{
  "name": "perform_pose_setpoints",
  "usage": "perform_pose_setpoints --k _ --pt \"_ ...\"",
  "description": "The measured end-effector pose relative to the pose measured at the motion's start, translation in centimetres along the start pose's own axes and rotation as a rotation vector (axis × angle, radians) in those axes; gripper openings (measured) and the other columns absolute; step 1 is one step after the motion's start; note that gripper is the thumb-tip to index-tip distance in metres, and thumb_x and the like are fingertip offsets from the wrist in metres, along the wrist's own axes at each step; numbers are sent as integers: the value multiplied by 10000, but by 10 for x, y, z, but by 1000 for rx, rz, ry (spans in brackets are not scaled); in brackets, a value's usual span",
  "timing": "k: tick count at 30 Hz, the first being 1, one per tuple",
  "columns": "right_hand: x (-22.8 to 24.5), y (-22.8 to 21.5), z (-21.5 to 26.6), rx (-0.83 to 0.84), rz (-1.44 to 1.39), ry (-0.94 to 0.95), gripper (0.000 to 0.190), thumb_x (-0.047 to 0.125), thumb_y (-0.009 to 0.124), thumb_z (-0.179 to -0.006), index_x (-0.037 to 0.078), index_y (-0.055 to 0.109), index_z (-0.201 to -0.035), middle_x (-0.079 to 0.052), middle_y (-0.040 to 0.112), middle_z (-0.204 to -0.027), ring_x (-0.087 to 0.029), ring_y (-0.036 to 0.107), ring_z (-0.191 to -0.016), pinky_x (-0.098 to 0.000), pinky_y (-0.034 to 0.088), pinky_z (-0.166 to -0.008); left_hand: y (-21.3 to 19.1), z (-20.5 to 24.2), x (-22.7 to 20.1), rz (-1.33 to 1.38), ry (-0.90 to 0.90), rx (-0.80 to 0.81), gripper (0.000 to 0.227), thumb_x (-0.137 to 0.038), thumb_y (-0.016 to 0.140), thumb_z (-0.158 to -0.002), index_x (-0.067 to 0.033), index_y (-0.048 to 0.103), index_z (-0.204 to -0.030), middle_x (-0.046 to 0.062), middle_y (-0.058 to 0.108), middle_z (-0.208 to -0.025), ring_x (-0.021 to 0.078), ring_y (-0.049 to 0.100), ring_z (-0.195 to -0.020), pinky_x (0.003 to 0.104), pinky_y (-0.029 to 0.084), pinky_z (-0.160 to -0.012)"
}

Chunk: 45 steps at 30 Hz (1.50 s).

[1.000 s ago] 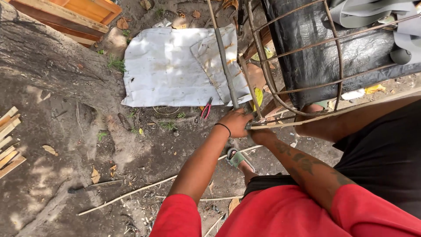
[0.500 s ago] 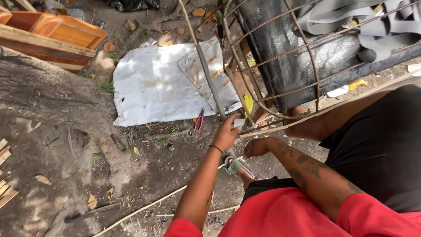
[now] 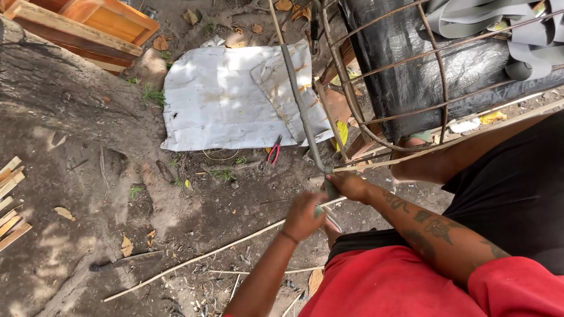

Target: Wrapping a wooden frame component with white adhesive tape to prepare it for upholstery.

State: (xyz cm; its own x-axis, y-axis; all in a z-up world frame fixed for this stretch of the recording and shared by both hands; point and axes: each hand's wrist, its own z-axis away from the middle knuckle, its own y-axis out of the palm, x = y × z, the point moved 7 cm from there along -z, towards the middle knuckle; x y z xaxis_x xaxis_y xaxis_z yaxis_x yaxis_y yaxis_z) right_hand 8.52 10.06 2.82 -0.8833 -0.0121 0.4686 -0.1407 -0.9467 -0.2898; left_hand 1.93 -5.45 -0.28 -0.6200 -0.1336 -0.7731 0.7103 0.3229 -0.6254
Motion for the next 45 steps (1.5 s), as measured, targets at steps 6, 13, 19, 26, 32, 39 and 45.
perform_pose_setpoints --k 6,13,19,26,32,39,45 --pt "-55 19 -60 237 152 -66 530 516 540 -986 53 732 -815 -107 704 -579 -260 739 -636 -370 578 -675 3 -121 10 -412 153 171 223 -85 677 -845 -61 726 -1061 101 677 -1249 280 418 -1475 572 254 -1240" --pt "-73 26 -93 263 1044 -662 569 200 780 -868 -44 573 -1339 -312 576 -1427 -533 575 -1261 -607 484 -1072 32 -146 44 -319 4 499 206 -311 722 -744 -140 752 -855 41 710 -1086 259 404 -1422 616 357 -1126" --pt "-65 -16 -128 -465 561 -359 419 405 352 -1098 134 670 -1064 -119 767 -972 -326 749 -1011 -455 559 -945 6 -155 8 -320 -341 651 612 -503 323 -1051 -89 774 -1042 88 699 -1305 211 329 -1513 683 268 -1179" --pt "-61 -9 -123 -428 127 -420 109 218 586 -995 200 693 -986 -30 756 -784 -217 756 -879 -372 587 -775 16 -146 33 -213 -249 257 526 -495 518 -1015 -113 766 -751 50 726 -911 186 487 -1370 461 408 -1118" --pt "-104 2 -147 23 786 -470 242 174 595 -978 20 692 -1137 -206 772 -1014 -379 753 -983 -505 610 -829 1 -139 16 101 -154 -37 514 -243 655 -1008 -87 673 -518 84 653 -667 231 542 -1336 374 389 -1179" --pt "-5 -2 22 586 -327 0 897 656 656 -934 90 382 -1573 -250 406 -1613 -493 432 -1437 -657 337 -1157 -37 -119 -8 376 -246 -206 368 -114 736 -885 65 567 -612 131 672 -861 336 531 -1366 475 477 -1076" --pt "-42 21 -48 214 -749 69 691 681 389 -1037 109 565 -1381 -106 714 -1018 -301 705 -968 -558 494 -1049 -25 -78 -23 238 -203 -312 212 -140 786 -810 -36 677 -661 112 672 -1091 374 576 -1262 500 511 -1011"
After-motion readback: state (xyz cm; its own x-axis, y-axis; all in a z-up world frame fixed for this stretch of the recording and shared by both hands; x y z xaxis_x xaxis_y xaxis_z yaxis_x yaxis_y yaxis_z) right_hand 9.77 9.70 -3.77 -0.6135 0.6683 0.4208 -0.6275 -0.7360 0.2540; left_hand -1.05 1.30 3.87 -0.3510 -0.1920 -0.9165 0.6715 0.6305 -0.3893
